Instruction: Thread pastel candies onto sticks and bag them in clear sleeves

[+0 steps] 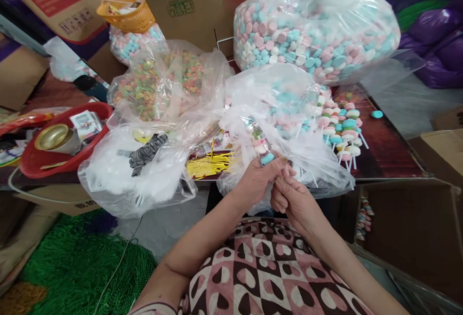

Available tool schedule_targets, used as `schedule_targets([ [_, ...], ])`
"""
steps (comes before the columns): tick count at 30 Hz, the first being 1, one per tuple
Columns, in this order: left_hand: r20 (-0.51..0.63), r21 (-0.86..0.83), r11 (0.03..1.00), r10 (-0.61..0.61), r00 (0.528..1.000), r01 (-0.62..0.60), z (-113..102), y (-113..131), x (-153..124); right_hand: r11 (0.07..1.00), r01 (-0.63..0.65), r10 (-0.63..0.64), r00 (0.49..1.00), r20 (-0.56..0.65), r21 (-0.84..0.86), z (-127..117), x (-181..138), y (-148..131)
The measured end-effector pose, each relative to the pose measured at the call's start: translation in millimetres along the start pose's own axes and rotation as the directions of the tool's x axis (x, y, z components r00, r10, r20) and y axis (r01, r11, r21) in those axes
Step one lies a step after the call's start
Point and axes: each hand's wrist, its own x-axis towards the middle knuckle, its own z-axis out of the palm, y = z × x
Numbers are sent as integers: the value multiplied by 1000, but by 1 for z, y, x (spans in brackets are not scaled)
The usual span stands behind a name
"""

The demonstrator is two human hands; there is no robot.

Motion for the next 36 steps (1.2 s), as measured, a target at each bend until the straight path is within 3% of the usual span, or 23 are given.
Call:
schedule_targets([
  [4, 4, -88, 995, 50, 999, -49, -4, 22, 4, 989, 93, -99, 994, -54, -114, -4, 0, 1],
  [7, -79, -145, 975, 161, 984, -171, -2, 32, 6, 984, 84, -93, 994, -50, -159, -4, 0, 3],
  [9, -121, -129, 973, 175, 977, -190, 2, 29, 6, 981, 83, -93, 994, -51, -174, -1, 0, 3],
  [19, -149, -79, 979, 176, 973, -190, 4, 24, 7, 915, 159, -197, 978, -68, -370, 1, -1, -4],
  [22, -64, -43, 999, 26, 998, -29, 5, 16, 0, 938, 158, -175, 984, -29, -310, 4, -1, -3],
  [24, 48, 5, 995, -99, 994, 98, 3, 9, -6, 957, 147, -151, 989, 5, -249, 7, -1, -3],
  [26, 109, 70, 989, -136, 985, 129, -2, 5, -10, 968, 149, -152, 988, 1, -200, 9, -2, -6],
  [31, -11, 282, 957, 75, 997, -69, -11, 8, -12, 965, 169, -184, 981, -56, -198, 8, -5, -12],
  [36, 35, 672, 717, 219, 975, -185, -12, 16, -13, 925, 224, -248, 968, -42, -307, 5, -7, -9],
])
